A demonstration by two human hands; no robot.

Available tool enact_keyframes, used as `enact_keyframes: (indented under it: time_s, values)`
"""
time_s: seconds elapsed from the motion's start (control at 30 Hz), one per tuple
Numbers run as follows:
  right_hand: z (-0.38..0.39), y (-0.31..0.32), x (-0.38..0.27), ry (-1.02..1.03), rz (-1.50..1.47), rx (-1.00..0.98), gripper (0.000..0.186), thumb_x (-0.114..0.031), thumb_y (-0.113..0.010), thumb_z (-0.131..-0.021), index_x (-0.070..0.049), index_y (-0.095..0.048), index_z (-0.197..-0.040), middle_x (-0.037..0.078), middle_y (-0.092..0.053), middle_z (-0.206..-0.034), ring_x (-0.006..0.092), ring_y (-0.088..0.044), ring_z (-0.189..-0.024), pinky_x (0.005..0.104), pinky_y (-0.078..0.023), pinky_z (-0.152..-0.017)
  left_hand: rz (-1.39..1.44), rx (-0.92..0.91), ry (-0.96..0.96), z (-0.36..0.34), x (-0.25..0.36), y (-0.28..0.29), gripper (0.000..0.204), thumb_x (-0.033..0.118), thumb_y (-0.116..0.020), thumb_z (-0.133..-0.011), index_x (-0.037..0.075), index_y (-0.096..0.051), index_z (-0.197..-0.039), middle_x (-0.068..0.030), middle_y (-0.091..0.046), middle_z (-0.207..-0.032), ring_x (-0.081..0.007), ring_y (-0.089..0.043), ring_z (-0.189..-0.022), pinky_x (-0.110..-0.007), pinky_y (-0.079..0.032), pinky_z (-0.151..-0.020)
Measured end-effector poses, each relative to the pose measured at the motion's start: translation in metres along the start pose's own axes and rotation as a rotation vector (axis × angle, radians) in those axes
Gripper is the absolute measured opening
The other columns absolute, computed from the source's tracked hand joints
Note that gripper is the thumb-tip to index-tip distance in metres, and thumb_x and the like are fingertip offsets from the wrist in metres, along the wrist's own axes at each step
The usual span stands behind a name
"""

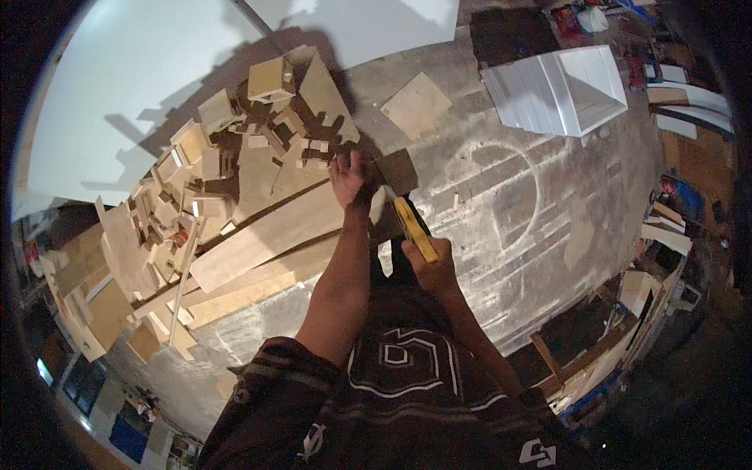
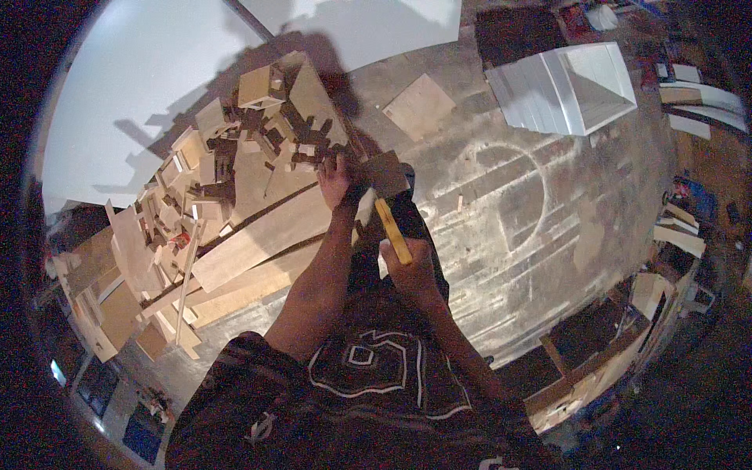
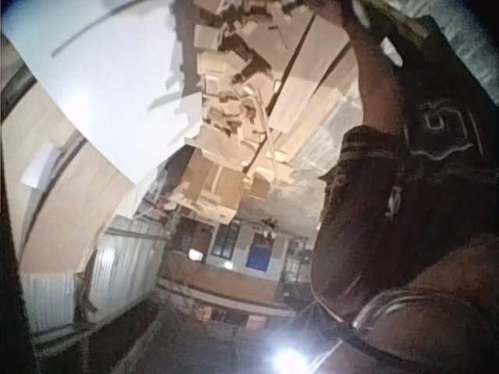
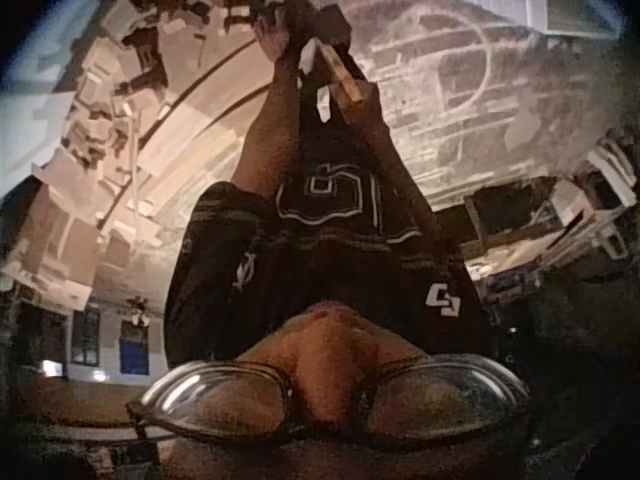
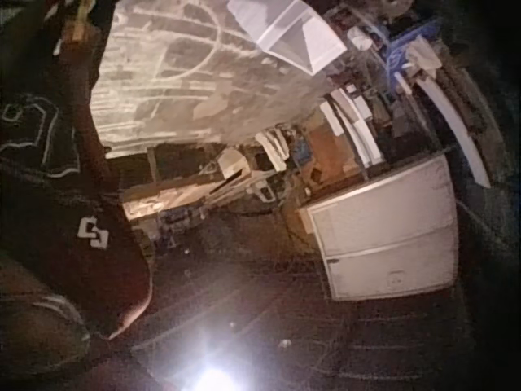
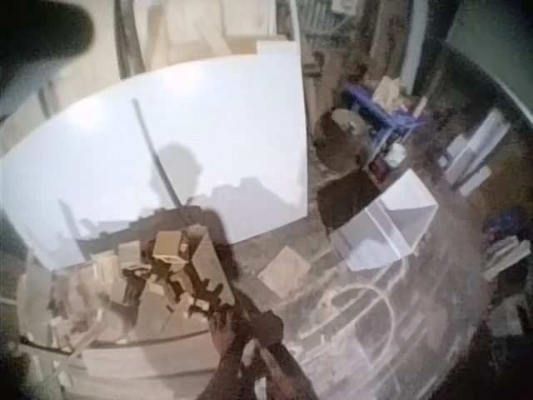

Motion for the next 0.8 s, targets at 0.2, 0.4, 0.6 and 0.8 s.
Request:
enact_keyframes:
  time_s: [0.2, 0.4, 0.6, 0.8]
  values:
    - [-0.013, 0.003, 0.010, 0.020, -0.016, 0.032, 0.032, -0.020, -0.067, -0.090, 0.000, -0.056, -0.067, 0.001, -0.049, -0.055, 0.0085, -0.045, -0.052, 0.0306, -0.038, -0.048, -0.058, 0.121, -0.041, 0.004, -0.004, 0.001, 0.035, 0.028, -0.066, -0.082, 0.011, -0.056, -0.111, -0.0170, -0.056, -0.108, -0.0378, -0.053, -0.104, -0.050, -0.044, -0.089]
    - [0.020, 0.010, -0.002, 0.078, -0.082, 0.057, 0.031, -0.020, -0.067, -0.091, -0.001, -0.055, -0.068, -0.001, -0.051, -0.057, 0.0073, -0.047, -0.056, 0.0313, -0.040, -0.049, -0.032, 0.117, -0.031, 0.005, -0.014, -0.004, 0.035, 0.030, -0.066, -0.083, 0.012, -0.056, -0.111, -0.0168, -0.056, -0.106, -0.0376, -0.053, -0.102, -0.050, -0.044, -0.087]
    - [0.000, 0.003, 0.003, 0.087, 0.057, 0.004, 0.029, -0.019, -0.066, -0.091, -0.001, -0.059, -0.070, -0.004, -0.051, -0.058, 0.0068, -0.046, -0.055, 0.0298, -0.039, -0.050, -0.009, 0.093, -0.031, 0.004, -0.011, -0.005, 0.032, 0.028, -0.065, -0.083, 0.011, -0.056, -0.109, -0.0161, -0.055, -0.104, -0.0379, -0.053, -0.101, -0.050, -0.044, -0.088]
    - [-0.015, -0.003, 0.003, -0.018, -0.005, -0.012, 0.032, -0.018, -0.066, -0.090, 0.000, -0.054, -0.067, 0.004, -0.048, -0.054, 0.0092, -0.044, -0.051, 0.0330, -0.039, -0.050, -0.018, 0.113, -0.027, 0.011, -0.008, -0.011, 0.034, 0.029, -0.066, -0.081, 0.012, -0.056, -0.109, -0.0161, -0.056, -0.105, -0.0378, -0.053, -0.103, -0.050, -0.044, -0.089]
Point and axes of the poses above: each hand's wrist, its own z-axis away from the middle knuckle, its own y-axis out of the back of the hand, x = y × z, the point moved 5 cm from there along -z, towards the middle knuckle
